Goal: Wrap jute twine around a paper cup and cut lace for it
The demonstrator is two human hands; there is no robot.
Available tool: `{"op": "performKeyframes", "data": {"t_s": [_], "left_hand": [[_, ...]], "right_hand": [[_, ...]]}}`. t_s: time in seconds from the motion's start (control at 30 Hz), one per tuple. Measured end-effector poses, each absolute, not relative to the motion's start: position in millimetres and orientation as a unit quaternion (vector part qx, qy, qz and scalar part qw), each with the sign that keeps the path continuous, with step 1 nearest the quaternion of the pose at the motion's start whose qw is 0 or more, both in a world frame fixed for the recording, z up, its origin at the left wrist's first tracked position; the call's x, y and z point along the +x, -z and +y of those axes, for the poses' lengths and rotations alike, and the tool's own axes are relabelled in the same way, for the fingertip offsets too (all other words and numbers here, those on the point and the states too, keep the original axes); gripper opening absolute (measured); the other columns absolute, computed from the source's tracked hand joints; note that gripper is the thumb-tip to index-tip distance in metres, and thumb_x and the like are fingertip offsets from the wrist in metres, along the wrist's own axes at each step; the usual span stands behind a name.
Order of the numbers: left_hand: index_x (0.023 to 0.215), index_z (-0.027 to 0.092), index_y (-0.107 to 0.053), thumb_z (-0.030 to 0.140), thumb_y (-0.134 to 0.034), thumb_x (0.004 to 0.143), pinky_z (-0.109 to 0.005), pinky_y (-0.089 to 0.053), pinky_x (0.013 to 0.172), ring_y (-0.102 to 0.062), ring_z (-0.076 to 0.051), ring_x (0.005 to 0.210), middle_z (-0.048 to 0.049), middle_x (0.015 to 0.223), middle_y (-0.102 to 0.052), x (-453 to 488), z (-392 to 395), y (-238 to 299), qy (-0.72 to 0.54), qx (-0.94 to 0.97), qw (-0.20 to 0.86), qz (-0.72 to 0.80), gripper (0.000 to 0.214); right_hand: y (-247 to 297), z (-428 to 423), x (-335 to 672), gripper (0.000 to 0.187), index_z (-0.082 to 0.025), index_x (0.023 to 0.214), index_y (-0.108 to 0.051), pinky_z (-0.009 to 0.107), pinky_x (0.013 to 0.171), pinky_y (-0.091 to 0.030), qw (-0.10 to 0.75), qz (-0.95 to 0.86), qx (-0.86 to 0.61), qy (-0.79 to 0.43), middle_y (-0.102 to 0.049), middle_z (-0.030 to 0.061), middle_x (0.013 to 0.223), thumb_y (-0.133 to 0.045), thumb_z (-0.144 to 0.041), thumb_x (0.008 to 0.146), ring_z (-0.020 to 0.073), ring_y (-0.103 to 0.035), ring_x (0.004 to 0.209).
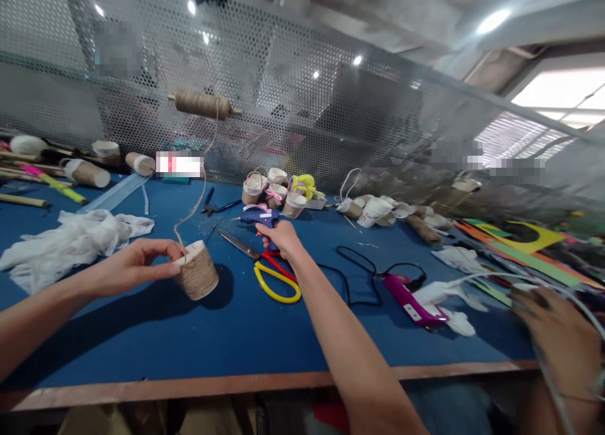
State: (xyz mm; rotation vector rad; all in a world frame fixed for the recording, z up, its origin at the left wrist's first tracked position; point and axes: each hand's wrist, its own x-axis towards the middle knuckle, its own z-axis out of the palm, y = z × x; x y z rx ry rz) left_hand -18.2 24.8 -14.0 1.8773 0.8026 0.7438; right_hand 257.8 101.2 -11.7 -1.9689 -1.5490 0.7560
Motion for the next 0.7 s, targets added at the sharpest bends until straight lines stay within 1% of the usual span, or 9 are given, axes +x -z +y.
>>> {"op": "performKeyframes", "data": {"t_s": [0.07,0.13,0.23,0.3,0.37,0.43,0.47,0.57,0.7], "left_hand": [[0.073,0.015,-0.055,0.032,-0.054,0.079,-0.026,-0.041,0.073,-0.053,-0.015,0.080,-0.0021,0.081,-0.060,-18.9,24.5,12.8,-0.295,0.762,0.477,0.322,0.018],[0.073,0.015,-0.055,0.032,-0.055,0.078,-0.026,-0.041,0.073,-0.053,-0.015,0.080,-0.0019,0.081,-0.060,-19.3,24.1,11.1,-0.291,0.759,0.486,0.321,0.017],[0.073,0.015,-0.055,0.031,-0.057,0.077,-0.026,-0.041,0.073,-0.054,-0.016,0.081,-0.0020,0.082,-0.060,-19.3,23.5,8.7,-0.288,0.753,0.496,0.322,0.017],[0.073,0.015,-0.056,0.031,-0.057,0.076,-0.026,-0.041,0.074,-0.054,-0.016,0.082,-0.0024,0.083,-0.061,-18.9,23.0,7.7,-0.286,0.751,0.502,0.320,0.017],[0.072,0.014,-0.056,0.030,-0.057,0.077,-0.026,-0.041,0.074,-0.054,-0.016,0.081,-0.0030,0.083,-0.061,-18.2,22.4,7.6,-0.282,0.750,0.509,0.315,0.016],[0.072,0.013,-0.057,0.029,-0.057,0.076,-0.026,-0.041,0.074,-0.054,-0.016,0.080,-0.0031,0.082,-0.061,-17.4,21.8,8.0,-0.276,0.749,0.518,0.306,0.016],[0.073,0.013,-0.057,0.028,-0.057,0.076,-0.027,-0.042,0.074,-0.054,-0.016,0.079,-0.0030,0.081,-0.061,-17.0,21.5,8.2,-0.274,0.747,0.525,0.302,0.016],[0.077,0.013,-0.059,0.026,-0.058,0.075,-0.026,-0.043,0.072,-0.054,-0.014,0.075,-0.0013,0.077,-0.061,-16.7,20.7,7.8,-0.277,0.731,0.546,0.301,0.013],[0.072,0.013,-0.058,0.025,-0.060,0.074,-0.024,-0.043,0.068,-0.052,-0.012,0.069,0.0002,0.071,-0.058,-18.5,20.7,5.0,-0.283,0.707,0.568,0.312,0.013]], "right_hand": [[15.9,107.8,256.6,0.029,-0.015,0.112,-0.053,0.037,0.075,-0.050,0.237,-0.581,-0.738,-0.247,-0.057,0.0071,0.109,-0.051,-0.032,0.088,0.0180,-0.059,0.090],[15.9,109.7,254.9,0.029,-0.017,0.112,-0.054,0.040,0.079,-0.049,0.222,-0.595,-0.745,-0.203,-0.056,0.0069,0.113,-0.051,-0.032,0.087,0.0196,-0.057,0.095],[5.7,100.4,245.5,0.022,-0.012,0.102,-0.060,0.043,0.087,-0.042,0.223,-0.626,-0.734,-0.141,-0.056,0.0132,0.113,-0.054,-0.025,0.085,0.0253,-0.053,0.104],[-7.2,85.2,230.9,0.018,-0.009,0.090,-0.064,0.042,0.091,-0.037,0.237,-0.663,-0.699,-0.121,-0.058,0.0176,0.109,-0.055,-0.023,0.084,0.0293,-0.049,0.108],[-21.3,65.1,210.2,0.021,-0.013,0.084,-0.066,0.034,0.086,-0.039,0.241,-0.719,-0.636,-0.141,-0.063,0.0109,0.098,-0.055,-0.031,0.083,0.0235,-0.055,0.098],[-32.8,44.9,187.5,0.021,-0.018,0.081,-0.066,0.025,0.073,-0.043,0.230,-0.778,-0.552,-0.194,-0.065,0.0026,0.087,-0.056,-0.037,0.081,0.0151,-0.059,0.081],[-36.7,36.2,177.2,0.020,-0.017,0.081,-0.066,0.024,0.066,-0.043,0.230,-0.809,-0.486,-0.239,-0.064,0.0028,0.084,-0.058,-0.035,0.079,0.0137,-0.058,0.075],[-41.2,20.1,158.8,0.014,-0.014,0.070,-0.061,0.022,0.054,-0.039,0.240,-0.807,-0.451,-0.296,-0.059,0.0008,0.070,-0.065,-0.027,0.071,0.0103,-0.051,0.061],[-40.5,15.5,166.4,0.010,-0.014,0.068,-0.058,0.021,0.050,-0.035,0.288,-0.758,-0.456,-0.367,-0.052,-0.0035,0.060,-0.060,-0.022,0.073,0.0075,-0.045,0.055]]}}
